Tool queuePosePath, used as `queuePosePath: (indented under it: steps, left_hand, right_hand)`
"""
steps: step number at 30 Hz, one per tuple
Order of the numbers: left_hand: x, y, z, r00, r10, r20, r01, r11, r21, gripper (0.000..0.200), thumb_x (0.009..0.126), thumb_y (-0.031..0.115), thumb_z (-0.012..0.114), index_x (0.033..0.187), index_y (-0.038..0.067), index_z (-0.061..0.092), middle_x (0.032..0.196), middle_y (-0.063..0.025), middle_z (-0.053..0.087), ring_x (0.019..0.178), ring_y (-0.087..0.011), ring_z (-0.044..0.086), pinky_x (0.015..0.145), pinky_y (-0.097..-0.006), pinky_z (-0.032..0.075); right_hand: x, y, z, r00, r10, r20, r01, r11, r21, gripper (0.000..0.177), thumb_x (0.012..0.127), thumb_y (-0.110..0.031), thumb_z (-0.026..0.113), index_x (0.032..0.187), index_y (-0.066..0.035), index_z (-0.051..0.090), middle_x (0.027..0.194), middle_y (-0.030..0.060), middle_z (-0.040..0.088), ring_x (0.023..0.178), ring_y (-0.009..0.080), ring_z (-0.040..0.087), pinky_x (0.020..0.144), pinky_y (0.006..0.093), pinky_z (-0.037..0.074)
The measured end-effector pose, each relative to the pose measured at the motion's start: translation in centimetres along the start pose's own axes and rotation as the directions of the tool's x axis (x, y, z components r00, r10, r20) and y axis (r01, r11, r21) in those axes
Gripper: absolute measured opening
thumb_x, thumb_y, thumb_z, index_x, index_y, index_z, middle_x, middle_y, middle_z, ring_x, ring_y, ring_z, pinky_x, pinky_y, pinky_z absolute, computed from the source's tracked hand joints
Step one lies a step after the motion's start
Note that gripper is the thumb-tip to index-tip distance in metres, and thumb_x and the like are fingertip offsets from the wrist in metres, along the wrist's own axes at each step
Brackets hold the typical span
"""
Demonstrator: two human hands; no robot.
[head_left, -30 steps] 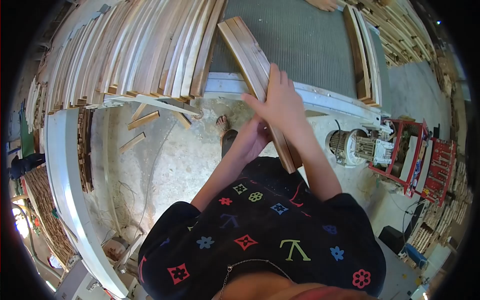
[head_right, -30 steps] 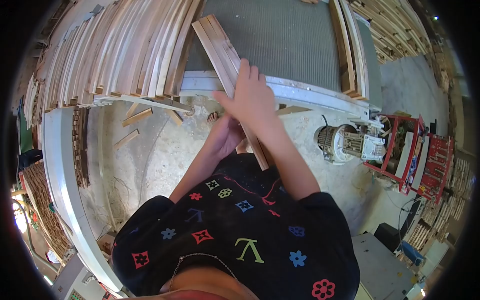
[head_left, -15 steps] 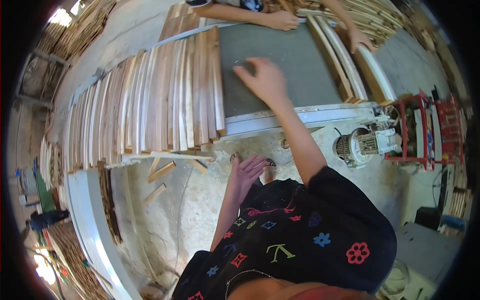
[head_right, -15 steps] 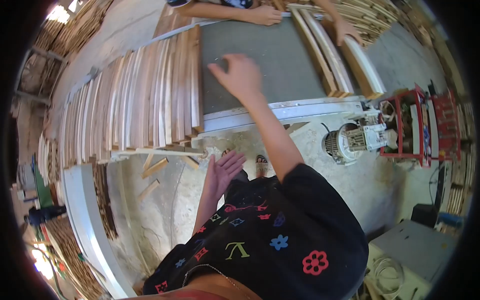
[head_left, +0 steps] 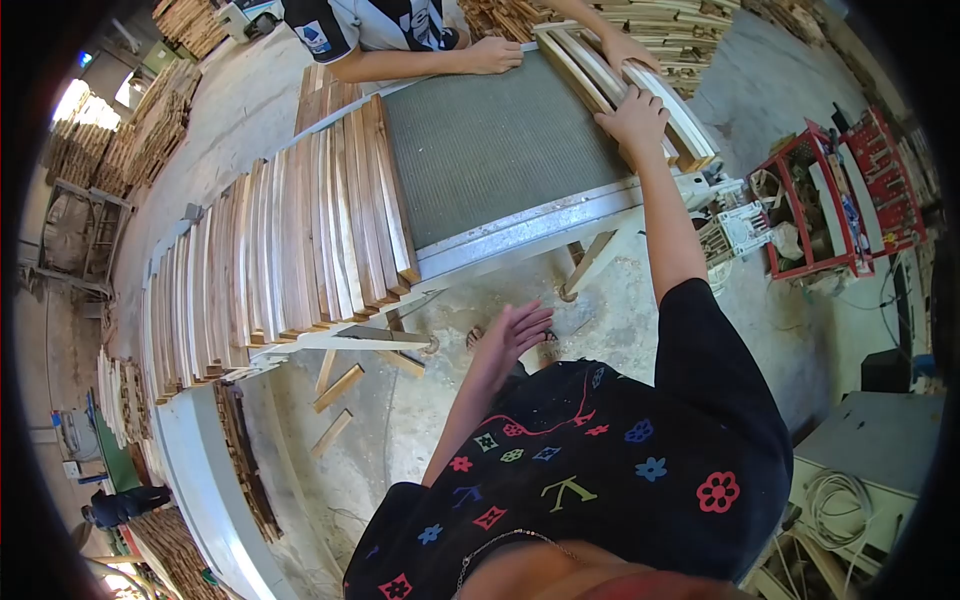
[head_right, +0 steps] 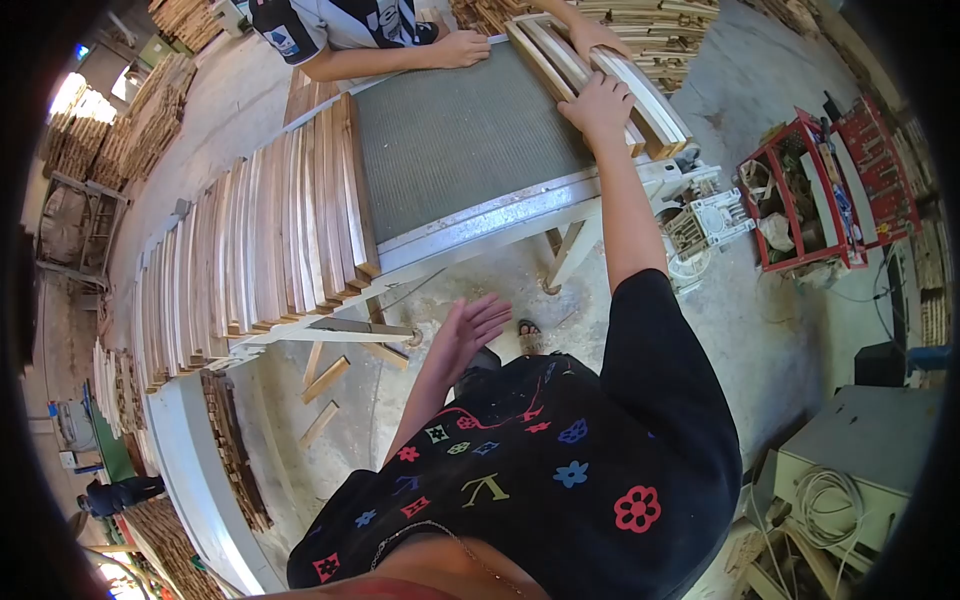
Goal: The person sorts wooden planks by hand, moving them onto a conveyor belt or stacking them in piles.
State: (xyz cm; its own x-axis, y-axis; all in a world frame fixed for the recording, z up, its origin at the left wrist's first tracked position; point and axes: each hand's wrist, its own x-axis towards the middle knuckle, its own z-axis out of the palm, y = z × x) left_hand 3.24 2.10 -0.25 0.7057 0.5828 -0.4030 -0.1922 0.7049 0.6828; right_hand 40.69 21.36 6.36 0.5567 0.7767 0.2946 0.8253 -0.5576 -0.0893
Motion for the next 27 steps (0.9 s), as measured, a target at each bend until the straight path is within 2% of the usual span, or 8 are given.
queuePosePath:
  steps: [4, 10, 17, 19, 20, 23, 24, 27]
  left_hand:
    - [1.2, -0.4, 1.9, 0.999, -0.014, 0.05, 0.011, 0.999, 0.053, 0.07, 0.104, 0.053, 0.028, 0.147, -0.001, 0.036, 0.145, -0.0196, 0.048, 0.133, -0.0285, 0.048, 0.112, -0.038, 0.036]
    - [3.8, -3.1, 3.5, 0.99, -0.072, 0.119, 0.066, 0.996, 0.054, 0.069, 0.105, 0.053, 0.025, 0.147, -0.001, 0.037, 0.143, -0.0187, 0.05, 0.133, -0.0287, 0.048, 0.11, -0.0389, 0.038]
    - [11.1, -4.8, 5.5, 0.984, 0.011, 0.18, 0.081, 0.864, -0.497, 0.096, 0.091, 0.078, 0.027, 0.146, 0.001, 0.037, 0.142, -0.0181, 0.05, 0.128, -0.0313, 0.052, 0.109, -0.0441, 0.04]
    - [9.9, -3.0, 7.6, 0.989, 0.124, 0.083, -0.049, 0.793, -0.607, 0.106, 0.084, 0.086, 0.024, 0.146, 0.002, 0.038, 0.139, -0.0189, 0.053, 0.125, -0.0315, 0.054, 0.107, -0.045, 0.042]
    - [9.5, -3.6, 6.5, 0.973, 0.223, 0.056, -0.149, 0.797, -0.585, 0.109, 0.083, 0.088, 0.02, 0.148, 0.002, 0.036, 0.14, -0.0204, 0.051, 0.125, -0.0332, 0.055, 0.106, -0.0474, 0.044]
    - [7.0, -3.4, 4.2, 0.991, 0.137, -0.008, -0.119, 0.833, -0.54, 0.107, 0.084, 0.087, 0.02, 0.148, 0.002, 0.036, 0.141, -0.0213, 0.05, 0.126, -0.0334, 0.054, 0.106, -0.048, 0.044]
    - [6.8, -3.8, 3.2, 0.99, 0.138, 0.018, -0.106, 0.826, -0.553, 0.103, 0.086, 0.085, 0.02, 0.149, 0.004, 0.035, 0.142, -0.0218, 0.049, 0.127, -0.0337, 0.054, 0.106, -0.0485, 0.045]
    - [4.9, -3.1, 3.6, 0.987, 0.027, -0.161, -0.104, 0.864, -0.493, 0.099, 0.088, 0.082, 0.019, 0.15, 0.006, 0.035, 0.141, -0.0211, 0.05, 0.126, -0.0335, 0.054, 0.105, -0.0488, 0.045]
  right_hand:
    - [0.5, 0.0, 1.0, 0.992, 0.08, 0.099, -0.095, 0.983, 0.16, 0.079, 0.075, -0.049, 0.076, 0.128, 0.001, 0.045, 0.127, 0.0291, 0.053, 0.116, 0.0423, 0.056, 0.098, 0.052, 0.044]
    - [-5.7, 1.1, -1.7, 0.996, -0.063, 0.056, 0.053, 0.985, 0.165, 0.074, 0.077, -0.043, 0.075, 0.128, 0.001, 0.045, 0.116, 0.0262, 0.058, 0.11, 0.0432, 0.058, 0.095, 0.0507, 0.046]
    - [-24.6, 1.2, -8.0, 0.974, -0.209, 0.081, 0.151, 0.88, 0.451, 0.09, 0.074, -0.041, 0.077, 0.14, 0.006, 0.038, 0.115, 0.0303, 0.055, 0.104, 0.0444, 0.056, 0.092, 0.051, 0.044]
    - [-27.2, 0.7, -6.0, 0.968, -0.24, 0.08, 0.104, 0.668, 0.737, 0.093, 0.073, -0.045, 0.08, 0.139, 0.007, 0.039, 0.115, 0.0296, 0.053, 0.104, 0.0428, 0.055, 0.092, 0.0481, 0.044]
    - [-27.6, 0.8, -5.5, 0.951, -0.303, 0.056, 0.15, 0.617, 0.772, 0.084, 0.077, -0.042, 0.08, 0.137, 0.006, 0.044, 0.11, 0.0225, 0.057, 0.097, 0.0315, 0.058, 0.085, 0.0398, 0.048]
    - [-27.2, 0.3, -4.3, 0.822, -0.337, 0.459, -0.289, 0.447, 0.847, 0.069, 0.082, -0.03, 0.079, 0.134, 0.003, 0.048, 0.105, 0.0147, 0.059, 0.087, 0.0189, 0.059, 0.075, 0.0311, 0.049]
    - [-27.6, -0.5, -3.9, 0.858, -0.351, 0.376, -0.199, 0.448, 0.872, 0.061, 0.085, -0.024, 0.077, 0.134, 0.0, 0.048, 0.102, 0.0099, 0.06, 0.078, 0.0105, 0.056, 0.067, 0.0252, 0.048]
    - [-27.5, -1.9, -4.2, 0.829, -0.372, 0.418, -0.317, 0.302, 0.899, 0.061, 0.086, -0.024, 0.077, 0.133, -0.001, 0.048, 0.106, 0.0115, 0.061, 0.075, 0.0111, 0.056, 0.068, 0.0259, 0.049]
